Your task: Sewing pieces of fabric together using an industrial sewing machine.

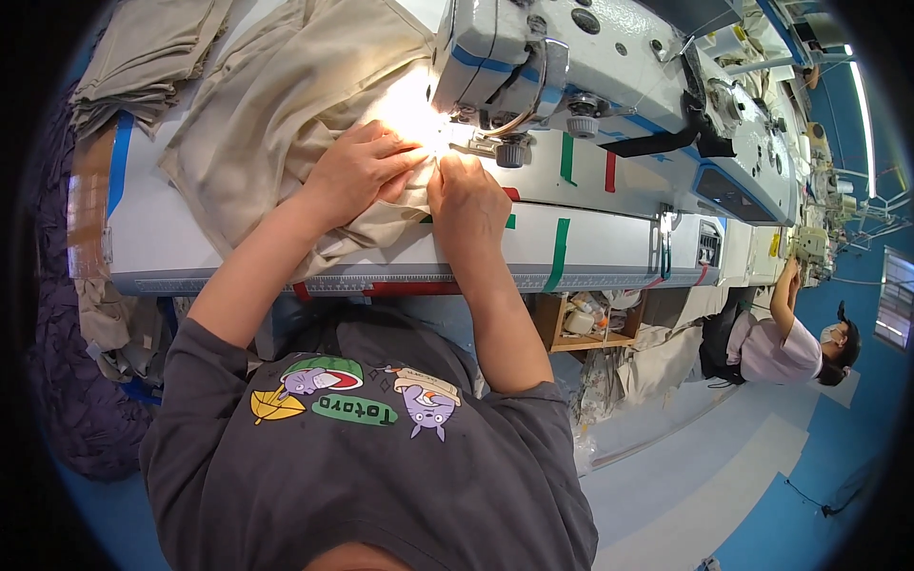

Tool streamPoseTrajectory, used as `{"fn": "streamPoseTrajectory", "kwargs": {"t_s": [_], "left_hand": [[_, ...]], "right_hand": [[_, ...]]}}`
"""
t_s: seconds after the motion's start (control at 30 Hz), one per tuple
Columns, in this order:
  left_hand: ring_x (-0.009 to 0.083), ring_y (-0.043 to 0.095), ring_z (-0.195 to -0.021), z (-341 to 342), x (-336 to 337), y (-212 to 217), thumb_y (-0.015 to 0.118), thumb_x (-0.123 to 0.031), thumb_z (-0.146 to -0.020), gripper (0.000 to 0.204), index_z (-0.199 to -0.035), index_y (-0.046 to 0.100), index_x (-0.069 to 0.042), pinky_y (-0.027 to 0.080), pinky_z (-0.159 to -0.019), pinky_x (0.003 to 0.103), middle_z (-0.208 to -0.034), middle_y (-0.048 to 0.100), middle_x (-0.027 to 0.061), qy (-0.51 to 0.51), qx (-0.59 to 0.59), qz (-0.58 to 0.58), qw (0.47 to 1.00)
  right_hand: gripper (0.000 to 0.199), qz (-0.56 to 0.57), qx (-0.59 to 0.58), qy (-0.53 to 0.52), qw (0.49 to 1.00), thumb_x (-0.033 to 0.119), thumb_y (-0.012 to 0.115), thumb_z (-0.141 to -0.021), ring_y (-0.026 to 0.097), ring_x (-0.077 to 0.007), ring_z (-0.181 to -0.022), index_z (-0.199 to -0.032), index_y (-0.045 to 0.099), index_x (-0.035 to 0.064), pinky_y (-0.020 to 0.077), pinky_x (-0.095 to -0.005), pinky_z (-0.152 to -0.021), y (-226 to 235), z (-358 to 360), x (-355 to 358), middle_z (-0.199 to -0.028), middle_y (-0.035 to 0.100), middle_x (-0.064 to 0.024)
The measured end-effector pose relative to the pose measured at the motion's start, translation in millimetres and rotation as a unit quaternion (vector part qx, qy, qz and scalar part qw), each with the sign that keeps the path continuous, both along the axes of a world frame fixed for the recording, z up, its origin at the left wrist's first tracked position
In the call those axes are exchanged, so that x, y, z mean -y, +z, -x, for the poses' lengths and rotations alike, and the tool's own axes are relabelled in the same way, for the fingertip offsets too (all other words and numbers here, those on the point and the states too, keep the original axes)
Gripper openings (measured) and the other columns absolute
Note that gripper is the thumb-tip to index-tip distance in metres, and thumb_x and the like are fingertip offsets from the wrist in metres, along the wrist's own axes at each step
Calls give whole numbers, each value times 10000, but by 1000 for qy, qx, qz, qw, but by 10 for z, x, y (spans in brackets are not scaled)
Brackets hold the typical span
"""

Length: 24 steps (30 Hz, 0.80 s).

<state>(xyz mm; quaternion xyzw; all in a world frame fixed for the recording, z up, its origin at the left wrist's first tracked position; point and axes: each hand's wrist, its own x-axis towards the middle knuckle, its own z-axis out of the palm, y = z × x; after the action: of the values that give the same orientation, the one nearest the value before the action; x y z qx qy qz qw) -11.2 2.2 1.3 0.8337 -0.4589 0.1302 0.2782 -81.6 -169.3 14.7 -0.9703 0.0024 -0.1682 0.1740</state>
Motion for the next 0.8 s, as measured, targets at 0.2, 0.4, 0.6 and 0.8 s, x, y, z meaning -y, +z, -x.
{"fn": "streamPoseTrajectory", "kwargs": {"t_s": [0.2,0.4,0.6,0.8], "left_hand": [[179,570,-1001,-63,20,29,679,-182,-815,271,-1082,676,-137,475,-895,325,-1044,653,-29,4,12,4,1000],[213,578,-980,-85,12,14,702,-128,-775,297,-1071,694,-118,481,-872,343,-1099,668,-18,2,-18,15,1000],[218,571,-1012,-126,23,37,687,-127,-790,303,-1093,682,-124,472,-893,338,-1139,649,-10,5,-5,-8,1000],[203,557,-984,-176,32,-83,650,-165,-816,188,-1000,659,-124,468,-853,344,-1092,627,3,-2,9,40,999]], "right_hand": [[130,24,-11,5,1000,128,677,-814,644,-274,-721,-880,574,87,509,-393,-615,-21,-67,8,-808,606,-95],[204,1,31,9,999,114,678,-782,616,-295,-720,-831,482,86,483,-414,-596,-50,-60,3,-770,572,-87],[207,-2,26,13,1000,100,680,-782,607,-298,-722,-848,484,93,471,-423,-596,-121,-60,37,-761,556,-84],[221,-35,39,-2,999,142,727,-770,601,-277,-787,-890,546,106,482,-408,-645,-81,-52,29,-814,575,-64]]}}
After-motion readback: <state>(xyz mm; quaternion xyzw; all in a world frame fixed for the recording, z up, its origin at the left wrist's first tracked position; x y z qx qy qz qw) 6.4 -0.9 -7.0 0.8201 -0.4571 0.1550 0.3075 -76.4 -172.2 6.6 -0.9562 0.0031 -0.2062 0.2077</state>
